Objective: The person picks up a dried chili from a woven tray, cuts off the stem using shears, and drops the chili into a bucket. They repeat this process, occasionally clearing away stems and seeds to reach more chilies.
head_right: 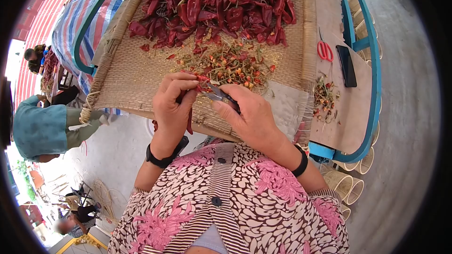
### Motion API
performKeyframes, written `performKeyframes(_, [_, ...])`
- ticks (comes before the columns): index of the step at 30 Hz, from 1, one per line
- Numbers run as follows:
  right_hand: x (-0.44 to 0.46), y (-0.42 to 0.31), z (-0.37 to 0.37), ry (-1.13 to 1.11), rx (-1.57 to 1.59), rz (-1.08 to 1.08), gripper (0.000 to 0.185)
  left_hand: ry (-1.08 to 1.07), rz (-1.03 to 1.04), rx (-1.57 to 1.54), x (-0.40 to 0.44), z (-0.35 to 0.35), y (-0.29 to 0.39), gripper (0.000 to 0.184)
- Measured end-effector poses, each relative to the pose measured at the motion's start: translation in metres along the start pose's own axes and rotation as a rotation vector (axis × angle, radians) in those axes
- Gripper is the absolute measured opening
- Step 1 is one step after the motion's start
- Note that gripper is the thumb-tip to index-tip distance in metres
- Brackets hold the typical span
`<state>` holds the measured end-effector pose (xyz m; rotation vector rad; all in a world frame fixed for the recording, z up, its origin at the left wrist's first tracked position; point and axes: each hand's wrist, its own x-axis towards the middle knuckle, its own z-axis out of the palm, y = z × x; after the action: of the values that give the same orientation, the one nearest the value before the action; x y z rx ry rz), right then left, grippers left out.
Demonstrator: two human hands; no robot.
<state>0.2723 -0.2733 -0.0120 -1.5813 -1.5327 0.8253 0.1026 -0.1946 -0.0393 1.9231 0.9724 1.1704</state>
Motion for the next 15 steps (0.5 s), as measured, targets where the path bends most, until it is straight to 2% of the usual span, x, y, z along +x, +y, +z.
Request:
performKeyframes(3, [0.0011, 0.0016, 0.0002, -0.009, -0.001, 0.015, 0.035, 0.032, 0.128, 0.053, 0.0014, 0.0005, -0.0003, 0.02])
performKeyframes(15, [0.007, 0.0, 0.0059, -0.034, 0.047, 0.021, 0.033, 0.158, 0.024, 0.009, -0.0067, 0.0099, -0.0007, 0.017])
